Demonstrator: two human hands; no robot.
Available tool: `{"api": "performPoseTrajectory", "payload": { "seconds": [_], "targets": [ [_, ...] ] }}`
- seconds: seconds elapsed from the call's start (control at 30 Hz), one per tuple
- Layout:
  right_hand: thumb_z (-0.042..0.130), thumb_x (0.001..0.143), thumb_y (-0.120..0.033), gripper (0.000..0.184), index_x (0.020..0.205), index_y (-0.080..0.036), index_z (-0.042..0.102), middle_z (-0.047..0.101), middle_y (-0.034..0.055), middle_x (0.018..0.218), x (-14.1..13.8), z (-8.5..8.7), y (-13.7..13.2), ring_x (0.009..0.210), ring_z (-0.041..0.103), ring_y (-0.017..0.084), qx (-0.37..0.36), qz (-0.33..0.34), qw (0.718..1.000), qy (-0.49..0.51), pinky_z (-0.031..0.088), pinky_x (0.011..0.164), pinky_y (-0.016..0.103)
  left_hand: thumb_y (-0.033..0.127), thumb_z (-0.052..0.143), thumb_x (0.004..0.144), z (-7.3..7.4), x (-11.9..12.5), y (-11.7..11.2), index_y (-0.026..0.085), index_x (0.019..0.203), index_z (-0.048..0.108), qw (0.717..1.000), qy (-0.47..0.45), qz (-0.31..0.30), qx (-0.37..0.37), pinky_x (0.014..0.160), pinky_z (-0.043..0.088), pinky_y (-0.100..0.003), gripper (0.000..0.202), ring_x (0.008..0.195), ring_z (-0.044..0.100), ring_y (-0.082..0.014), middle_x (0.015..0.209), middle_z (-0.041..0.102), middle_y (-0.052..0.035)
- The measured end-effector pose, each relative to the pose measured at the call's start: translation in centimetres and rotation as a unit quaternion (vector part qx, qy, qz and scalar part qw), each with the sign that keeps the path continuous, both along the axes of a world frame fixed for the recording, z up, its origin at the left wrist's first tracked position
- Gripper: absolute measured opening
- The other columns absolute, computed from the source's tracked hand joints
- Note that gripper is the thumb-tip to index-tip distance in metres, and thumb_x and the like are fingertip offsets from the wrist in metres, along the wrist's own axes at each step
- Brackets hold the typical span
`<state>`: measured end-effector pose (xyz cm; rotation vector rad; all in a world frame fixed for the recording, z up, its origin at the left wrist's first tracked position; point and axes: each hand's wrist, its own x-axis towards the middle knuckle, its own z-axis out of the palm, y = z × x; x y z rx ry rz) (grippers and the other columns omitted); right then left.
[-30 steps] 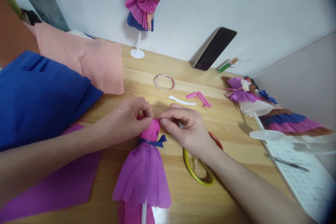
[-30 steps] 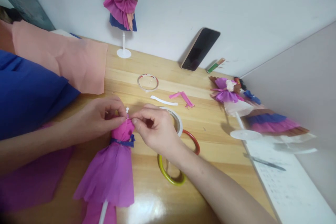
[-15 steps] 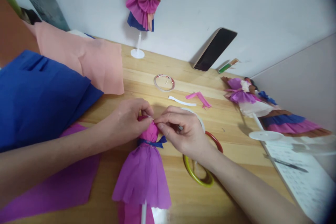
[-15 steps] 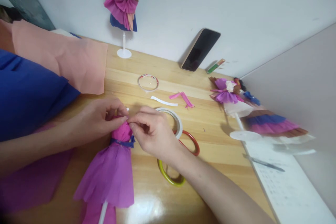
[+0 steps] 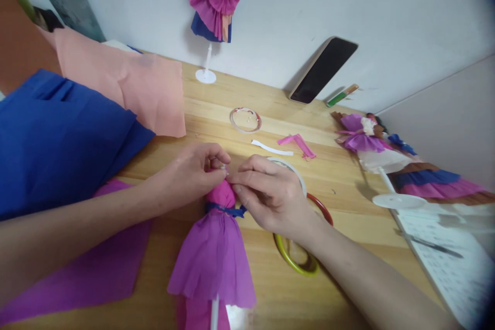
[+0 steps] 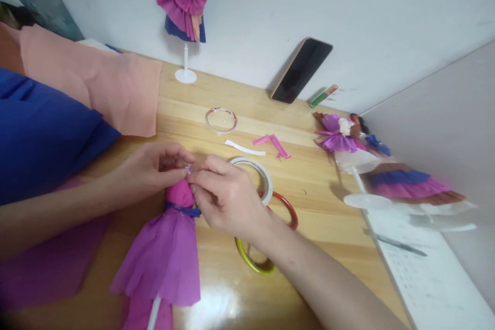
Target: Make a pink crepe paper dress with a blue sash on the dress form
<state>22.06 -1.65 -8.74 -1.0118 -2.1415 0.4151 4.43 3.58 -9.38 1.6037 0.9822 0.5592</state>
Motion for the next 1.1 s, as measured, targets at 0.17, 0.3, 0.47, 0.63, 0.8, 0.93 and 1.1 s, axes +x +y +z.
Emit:
{"api": "performPoseTrajectory", "payload": {
  "seconds": [0.17, 0.3, 0.47, 0.63, 0.8, 0.93, 1.1],
  "targets": [
    [0.053, 0.083, -0.007, 0.018, 0.080, -0.016, 0.068, 0.059, 0.0013, 0.071, -0.04, -0.05, 0.30, 0.061, 0.054, 0.011, -0.088, -0.014, 0.996, 0.024, 0.042, 0.055, 0.023, 0.030, 0.055, 0.072, 0.19, -0.31, 0.32, 0.016, 0.078, 0.061, 1.000, -0.007, 0.007, 0.007, 0.063, 0.046, -0.027, 0.017, 0.066, 0.059, -0.0150, 0.069, 0.062, -0.0001],
    [0.056, 0.082, -0.009, 0.016, 0.076, -0.016, 0.068, 0.060, 0.0011, 0.070, -0.03, 0.01, 0.41, 0.061, 0.054, 0.010, -0.142, -0.022, 0.987, 0.068, 0.041, 0.054, 0.022, 0.035, 0.053, 0.075, 0.19, -0.53, 0.63, 0.016, 0.074, 0.063, 1.000, -0.006, 0.018, 0.020, 0.069, 0.046, -0.028, 0.021, 0.073, 0.060, -0.0167, 0.072, 0.064, -0.0014],
    [0.058, 0.084, -0.015, 0.013, 0.078, -0.017, 0.070, 0.059, 0.0008, 0.069, 0.10, -0.40, 0.52, 0.061, 0.055, 0.011, -0.201, -0.043, 0.966, 0.158, 0.041, 0.054, 0.024, 0.038, 0.050, 0.076, 0.08, -0.47, 0.62, 0.016, 0.076, 0.062, 0.999, 0.015, 0.009, 0.027, 0.074, 0.046, -0.032, 0.025, 0.078, 0.061, -0.0191, 0.077, 0.066, -0.0028],
    [0.058, 0.084, -0.014, 0.014, 0.080, -0.017, 0.070, 0.058, 0.0006, 0.069, 0.04, -0.40, 0.49, 0.061, 0.054, 0.011, -0.174, -0.050, 0.973, 0.140, 0.041, 0.054, 0.024, 0.038, 0.048, 0.075, 0.13, -0.36, 0.52, 0.017, 0.075, 0.061, 0.999, 0.029, 0.003, 0.031, 0.073, 0.046, -0.033, 0.025, 0.078, 0.061, -0.0200, 0.077, 0.066, -0.0037],
    [0.054, 0.083, -0.006, 0.019, 0.084, -0.016, 0.071, 0.059, 0.0017, 0.073, 0.07, -0.22, 0.40, 0.063, 0.055, 0.011, -0.107, -0.025, 0.993, 0.049, 0.043, 0.056, 0.024, 0.037, 0.047, 0.075, 0.10, -0.42, 0.52, 0.016, 0.074, 0.059, 0.999, 0.033, -0.006, 0.041, 0.072, 0.046, -0.033, 0.025, 0.076, 0.061, -0.0200, 0.076, 0.065, -0.0040],
    [0.054, 0.084, -0.008, 0.019, 0.086, -0.017, 0.070, 0.058, 0.0004, 0.070, 0.16, -0.23, 0.36, 0.060, 0.053, 0.010, -0.090, -0.040, 0.993, 0.062, 0.042, 0.054, 0.023, 0.040, 0.047, 0.078, 0.26, -0.44, 0.56, 0.016, 0.073, 0.059, 0.999, 0.034, -0.006, 0.041, 0.070, 0.045, -0.031, 0.027, 0.074, 0.060, -0.0186, 0.073, 0.063, -0.0027],
    [0.052, 0.085, -0.007, 0.023, 0.093, -0.017, 0.071, 0.060, 0.0026, 0.075, 0.07, -0.69, 0.48, 0.066, 0.057, 0.012, -0.063, -0.025, 0.997, 0.049, 0.045, 0.060, 0.025, 0.041, 0.044, 0.082, 0.33, -0.52, 0.60, 0.016, 0.069, 0.058, 0.998, 0.035, 0.013, 0.047, 0.065, 0.043, -0.027, 0.031, 0.070, 0.057, -0.0161, 0.068, 0.060, -0.0005]
  ]
}}
